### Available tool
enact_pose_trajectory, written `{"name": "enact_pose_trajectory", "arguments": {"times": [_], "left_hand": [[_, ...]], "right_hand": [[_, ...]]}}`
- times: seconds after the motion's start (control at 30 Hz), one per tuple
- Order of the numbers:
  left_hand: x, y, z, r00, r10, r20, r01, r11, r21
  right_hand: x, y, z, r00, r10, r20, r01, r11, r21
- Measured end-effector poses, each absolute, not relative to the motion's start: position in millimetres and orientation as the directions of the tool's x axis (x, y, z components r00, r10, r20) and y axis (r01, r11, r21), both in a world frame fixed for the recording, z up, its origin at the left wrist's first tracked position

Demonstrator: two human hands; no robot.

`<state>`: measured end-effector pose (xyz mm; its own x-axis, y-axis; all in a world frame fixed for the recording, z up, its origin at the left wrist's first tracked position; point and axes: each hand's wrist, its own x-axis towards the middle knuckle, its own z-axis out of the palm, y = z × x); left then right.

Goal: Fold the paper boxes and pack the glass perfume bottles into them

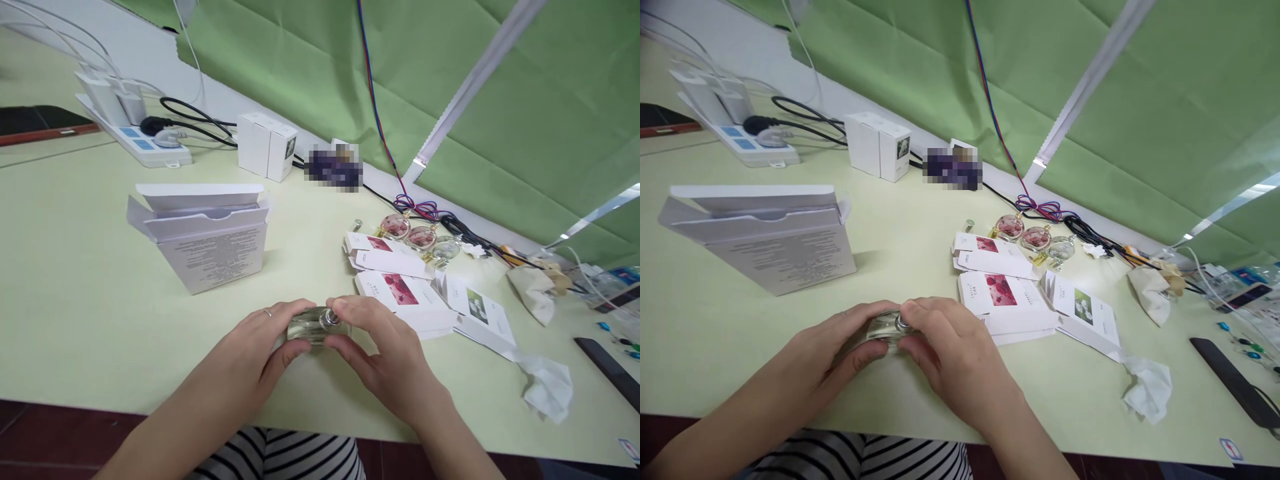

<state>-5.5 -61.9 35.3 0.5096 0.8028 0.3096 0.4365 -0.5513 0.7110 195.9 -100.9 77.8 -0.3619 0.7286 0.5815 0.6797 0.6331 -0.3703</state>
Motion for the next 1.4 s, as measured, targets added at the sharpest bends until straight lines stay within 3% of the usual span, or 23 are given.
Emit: {"name": "enact_pose_trajectory", "arguments": {"times": [0.3,0.73,1.03,1.2,1.4], "left_hand": [[-4.4,-61.1,32.8,0.504,0.780,0.370,0.410,-0.594,0.692],[-4.2,-61.5,32.9,0.511,0.799,0.317,0.427,-0.556,0.713],[-5.0,-60.8,32.0,0.489,0.814,0.315,0.461,-0.547,0.699],[-5.6,-62.4,24.2,0.430,0.849,0.308,0.490,-0.506,0.710],[-4.5,-57.6,22.5,0.488,0.837,0.249,0.519,-0.508,0.688]], "right_hand": [[190.9,-104.0,88.5,-0.408,0.669,0.622,0.732,0.647,-0.215],[190.2,-105.6,88.1,-0.408,0.694,0.594,0.758,0.620,-0.204],[193.3,-109.9,85.1,-0.344,0.779,0.524,0.782,0.546,-0.300],[190.1,-106.5,91.0,-0.208,0.830,0.517,0.745,0.477,-0.466],[187.6,-96.9,96.1,-0.199,0.837,0.510,0.630,0.508,-0.588]]}}
